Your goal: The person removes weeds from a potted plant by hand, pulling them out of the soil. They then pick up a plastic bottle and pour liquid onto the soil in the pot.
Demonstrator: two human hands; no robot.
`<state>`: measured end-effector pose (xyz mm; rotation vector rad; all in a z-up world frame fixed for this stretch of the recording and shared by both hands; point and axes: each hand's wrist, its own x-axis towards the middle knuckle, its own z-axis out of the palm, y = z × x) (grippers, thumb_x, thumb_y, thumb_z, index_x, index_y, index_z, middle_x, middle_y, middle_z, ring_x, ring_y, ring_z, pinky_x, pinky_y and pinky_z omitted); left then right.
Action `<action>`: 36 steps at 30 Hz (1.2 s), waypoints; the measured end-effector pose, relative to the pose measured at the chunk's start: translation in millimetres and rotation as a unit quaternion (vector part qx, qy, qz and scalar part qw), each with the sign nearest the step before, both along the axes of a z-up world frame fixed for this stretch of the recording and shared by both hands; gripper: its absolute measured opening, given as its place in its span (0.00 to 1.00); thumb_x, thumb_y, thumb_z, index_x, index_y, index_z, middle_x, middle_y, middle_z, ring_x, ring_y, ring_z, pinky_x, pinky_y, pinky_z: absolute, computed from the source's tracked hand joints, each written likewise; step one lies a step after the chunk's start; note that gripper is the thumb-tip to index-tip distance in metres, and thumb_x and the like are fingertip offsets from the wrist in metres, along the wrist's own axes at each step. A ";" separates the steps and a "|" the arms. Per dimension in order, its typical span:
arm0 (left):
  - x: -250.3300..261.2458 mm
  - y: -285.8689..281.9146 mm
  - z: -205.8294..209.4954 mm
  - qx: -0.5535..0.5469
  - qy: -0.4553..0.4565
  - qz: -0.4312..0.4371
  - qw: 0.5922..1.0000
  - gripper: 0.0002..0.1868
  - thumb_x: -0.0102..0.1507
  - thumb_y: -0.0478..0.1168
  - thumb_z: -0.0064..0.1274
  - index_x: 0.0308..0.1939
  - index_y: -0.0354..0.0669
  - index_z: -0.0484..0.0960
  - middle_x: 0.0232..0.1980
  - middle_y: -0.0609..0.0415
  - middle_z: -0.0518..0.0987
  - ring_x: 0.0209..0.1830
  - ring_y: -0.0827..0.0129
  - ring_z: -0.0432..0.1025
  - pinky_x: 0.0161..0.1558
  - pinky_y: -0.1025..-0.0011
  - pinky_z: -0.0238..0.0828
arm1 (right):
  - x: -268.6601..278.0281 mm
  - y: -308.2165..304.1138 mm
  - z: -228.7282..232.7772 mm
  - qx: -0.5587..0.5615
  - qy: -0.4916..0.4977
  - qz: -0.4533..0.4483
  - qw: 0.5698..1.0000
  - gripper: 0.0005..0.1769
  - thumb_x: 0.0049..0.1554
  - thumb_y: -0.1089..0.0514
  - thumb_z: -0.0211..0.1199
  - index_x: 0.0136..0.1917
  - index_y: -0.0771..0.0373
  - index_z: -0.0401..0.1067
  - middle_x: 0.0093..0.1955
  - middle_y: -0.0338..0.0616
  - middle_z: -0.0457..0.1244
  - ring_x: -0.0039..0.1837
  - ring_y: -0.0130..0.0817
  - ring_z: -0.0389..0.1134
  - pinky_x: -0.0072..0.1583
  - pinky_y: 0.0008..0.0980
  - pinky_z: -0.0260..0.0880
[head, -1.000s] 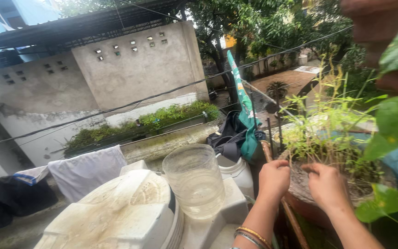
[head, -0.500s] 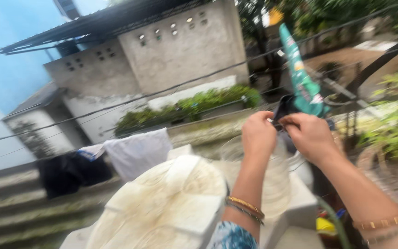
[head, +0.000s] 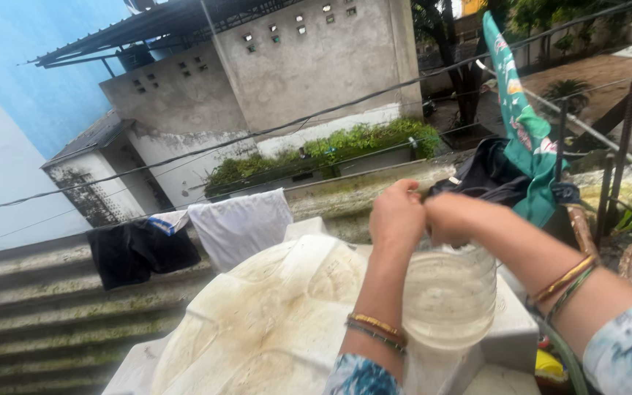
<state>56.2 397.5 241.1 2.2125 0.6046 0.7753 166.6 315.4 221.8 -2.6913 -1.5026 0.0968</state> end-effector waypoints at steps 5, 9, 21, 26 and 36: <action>-9.5 -5.4 -2.5 -0.014 -0.028 -0.004 1.000 0.16 0.65 0.40 0.46 0.52 0.52 0.85 0.48 0.55 0.86 0.51 0.60 0.80 0.54 0.62 0.73 | 2.5 4.8 -17.1 -0.189 0.067 0.005 0.980 0.25 0.47 0.53 0.77 0.58 0.54 0.78 0.54 0.43 0.71 0.58 0.41 0.72 0.57 0.40 0.71; -14.1 -12.2 -3.8 -0.043 -0.076 -0.013 0.996 0.16 0.65 0.39 0.45 0.52 0.50 0.85 0.47 0.56 0.87 0.48 0.62 0.81 0.53 0.64 0.74 | 16.9 22.8 -48.7 -0.231 0.110 0.055 0.965 0.29 0.47 0.48 0.75 0.62 0.52 0.77 0.59 0.44 0.71 0.61 0.41 0.72 0.59 0.41 0.70; -27.9 -86.5 21.4 0.020 -0.108 -0.106 0.988 0.15 0.66 0.41 0.44 0.49 0.50 0.86 0.45 0.50 0.87 0.48 0.56 0.80 0.52 0.61 0.74 | 14.4 -39.2 -57.4 -0.225 0.155 -0.006 0.962 0.35 0.52 0.55 0.73 0.71 0.49 0.65 0.72 0.44 0.59 0.70 0.40 0.61 0.66 0.42 0.66; -4.0 -71.9 -4.5 0.137 0.140 -0.111 0.974 0.15 0.66 0.43 0.45 0.48 0.48 0.87 0.48 0.46 0.85 0.50 0.52 0.79 0.54 0.58 0.74 | 14.9 -41.3 -62.1 -0.223 0.143 -0.019 0.964 0.33 0.51 0.55 0.73 0.68 0.50 0.66 0.69 0.44 0.60 0.68 0.40 0.62 0.64 0.41 0.67; 35.2 -30.3 -95.8 0.281 0.302 -0.101 0.905 0.15 0.66 0.42 0.47 0.49 0.47 0.87 0.50 0.45 0.85 0.51 0.51 0.79 0.53 0.57 0.74 | 3.3 -28.7 -76.6 -0.231 0.138 -0.014 0.963 0.28 0.49 0.56 0.73 0.62 0.52 0.70 0.64 0.44 0.62 0.64 0.40 0.65 0.62 0.40 0.68</action>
